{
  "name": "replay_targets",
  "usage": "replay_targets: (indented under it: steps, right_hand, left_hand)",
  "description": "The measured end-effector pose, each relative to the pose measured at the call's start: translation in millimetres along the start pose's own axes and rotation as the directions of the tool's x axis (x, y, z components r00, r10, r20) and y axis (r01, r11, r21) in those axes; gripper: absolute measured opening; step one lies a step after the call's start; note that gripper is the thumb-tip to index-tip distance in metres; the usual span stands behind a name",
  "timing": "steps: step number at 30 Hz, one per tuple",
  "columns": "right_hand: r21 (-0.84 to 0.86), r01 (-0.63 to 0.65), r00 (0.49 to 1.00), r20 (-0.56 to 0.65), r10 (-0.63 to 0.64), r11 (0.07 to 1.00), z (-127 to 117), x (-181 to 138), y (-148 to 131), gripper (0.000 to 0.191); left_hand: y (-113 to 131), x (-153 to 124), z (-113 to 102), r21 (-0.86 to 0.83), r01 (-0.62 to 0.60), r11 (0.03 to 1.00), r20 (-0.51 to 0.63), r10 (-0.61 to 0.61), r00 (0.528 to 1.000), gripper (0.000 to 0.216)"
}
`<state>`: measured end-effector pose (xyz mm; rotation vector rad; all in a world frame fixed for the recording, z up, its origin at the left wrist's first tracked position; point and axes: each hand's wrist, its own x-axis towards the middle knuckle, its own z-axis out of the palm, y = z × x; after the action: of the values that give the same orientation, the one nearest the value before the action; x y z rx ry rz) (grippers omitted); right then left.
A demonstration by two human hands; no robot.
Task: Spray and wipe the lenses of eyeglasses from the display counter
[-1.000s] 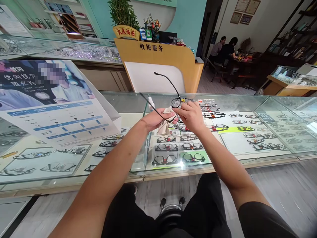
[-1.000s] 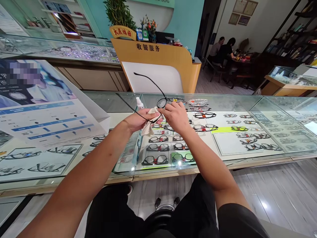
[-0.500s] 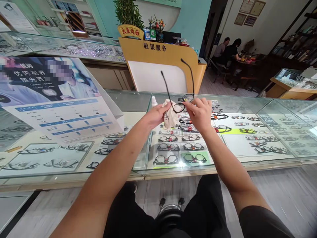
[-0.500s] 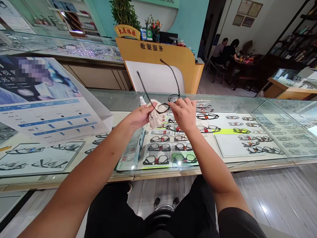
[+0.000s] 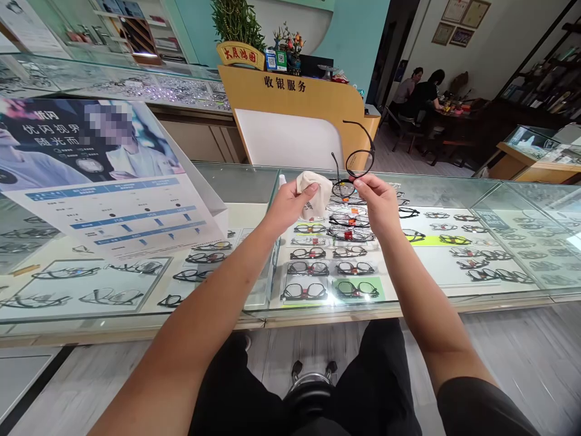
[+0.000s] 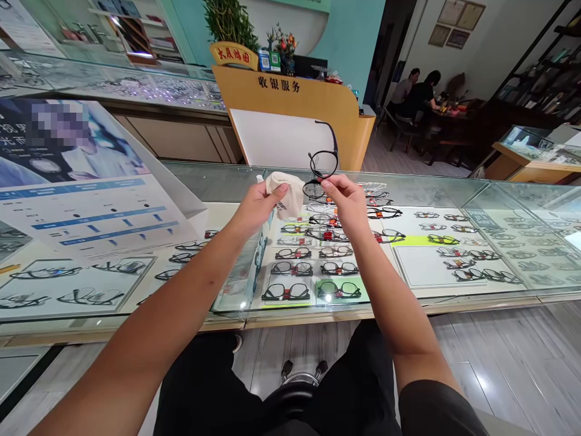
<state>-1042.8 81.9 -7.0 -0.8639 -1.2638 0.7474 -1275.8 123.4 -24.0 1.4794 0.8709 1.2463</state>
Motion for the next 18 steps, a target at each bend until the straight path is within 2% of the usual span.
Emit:
replay_targets:
  steps: [5, 9, 13, 18]
  right_hand:
    - [0.086, -0.084, 0.996, 0.014, 0.083, 0.993, 6.5, -4.1, -6.8, 0.039]
    - [0.151, -0.152, 0.988, 0.033, 0.148, 0.977, 14.1, -9.3, -9.1, 0.035]
    - [0.225, -0.257, 0.966, 0.057, 0.251, 0.940, 20.6, -13.8, -5.2, 0.042]
    - [0.291, -0.369, 0.928, 0.064, 0.366, 0.883, 22.4, -14.6, -2.1, 0.049]
  left_hand:
    - [9.5, -5.5, 2.2, 0.091, -0.063, 0.994, 0.117, 0.052, 0.992, 0.085]
    - [16.2, -11.4, 5.0, 0.145, -0.075, 0.986, 0.197, 0.046, 0.979, 0.079]
    - [18.3, -16.8, 10.3, 0.161, -0.042, 0.986, 0.269, -0.003, 0.963, 0.069]
    - [14.2, -17.7, 13.5, 0.157, -0.003, 0.988, 0.264, -0.038, 0.964, 0.065]
